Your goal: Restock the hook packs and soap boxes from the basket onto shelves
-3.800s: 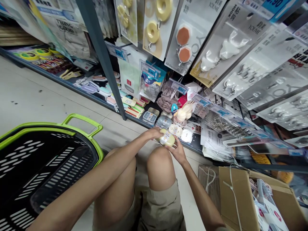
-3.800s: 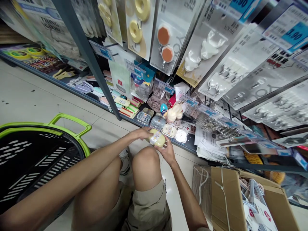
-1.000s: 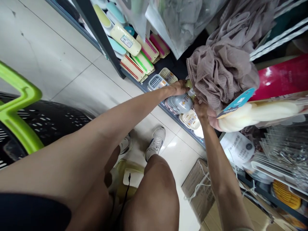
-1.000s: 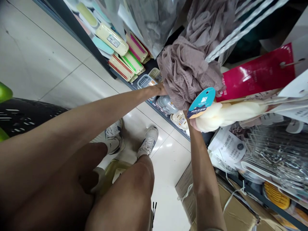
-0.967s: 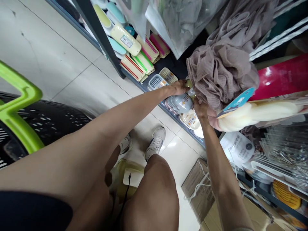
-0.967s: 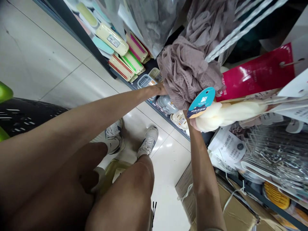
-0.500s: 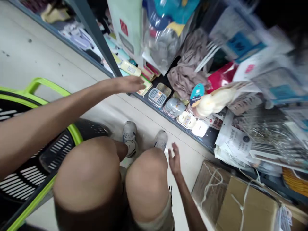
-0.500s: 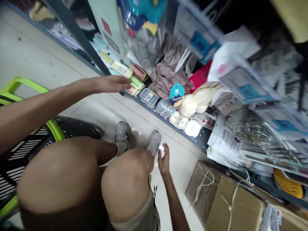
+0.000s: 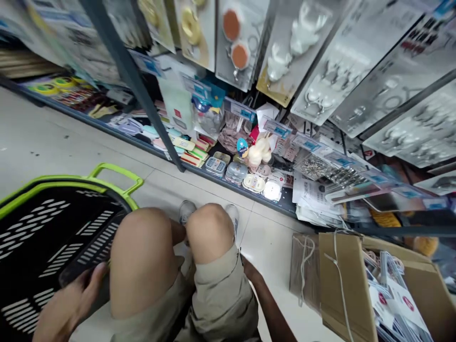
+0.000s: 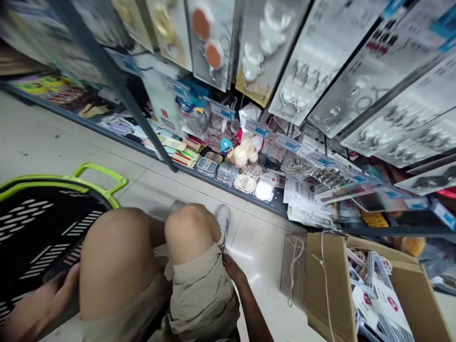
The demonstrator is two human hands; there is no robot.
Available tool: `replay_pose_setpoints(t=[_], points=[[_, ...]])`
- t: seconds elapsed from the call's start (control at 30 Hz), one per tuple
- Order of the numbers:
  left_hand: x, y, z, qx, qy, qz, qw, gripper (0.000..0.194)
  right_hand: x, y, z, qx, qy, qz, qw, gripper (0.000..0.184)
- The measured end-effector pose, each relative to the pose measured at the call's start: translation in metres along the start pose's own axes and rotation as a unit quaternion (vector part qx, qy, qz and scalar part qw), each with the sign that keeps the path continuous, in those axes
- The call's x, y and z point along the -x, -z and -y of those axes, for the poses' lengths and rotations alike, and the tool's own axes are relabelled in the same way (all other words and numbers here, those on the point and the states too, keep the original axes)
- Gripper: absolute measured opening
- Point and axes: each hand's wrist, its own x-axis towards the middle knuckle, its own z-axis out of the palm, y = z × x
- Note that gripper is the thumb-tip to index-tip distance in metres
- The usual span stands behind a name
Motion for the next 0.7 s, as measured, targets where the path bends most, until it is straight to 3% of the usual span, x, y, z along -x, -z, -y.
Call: replay_pose_setpoints(t=[0.03, 0.1, 0.2, 0.3, 0.43, 0.57, 0.7], points=[[0.003, 0.007, -0.008, 0.031, 0.041, 0.011, 0.999, 0.074, -0.006, 0.002, 0.006, 0.006, 0.001, 0.039, 0.999, 0.050], [0.004, 0.025, -0.021, 0.077, 0.042, 0.029, 0.996, 0.076, -0.017, 0.003, 0.028, 0.019, -0.002, 0.085, 0.996, 0.061], [0.001, 0.041, -0.026, 0.124, 0.034, 0.007, 0.992, 0.076, -0.015, -0.004, 0.077, 0.019, 0.032, 0.031, 0.999, 0.072], [-0.003, 0.039, -0.021, 0.150, 0.026, -0.024, 0.988, 0.073, 0.019, -0.021, 0.113, 0.033, 0.105, -0.018, 0.994, 0.075], [-0.008, 0.033, -0.016, 0.160, 0.019, -0.056, 0.985, 0.071, 0.059, -0.049, 0.111, 0.151, 0.108, -0.090, 0.978, 0.103], [-0.014, 0.035, -0.002, 0.172, 0.005, -0.072, 0.982, 0.068, 0.061, -0.071, 0.094, 0.183, 0.139, -0.066, 0.971, 0.100], [-0.017, 0.038, 0.038, 0.150, -0.005, -0.074, 0.986, 0.066, 0.053, -0.081, 0.095, 0.202, 0.167, -0.050, 0.964, 0.100]])
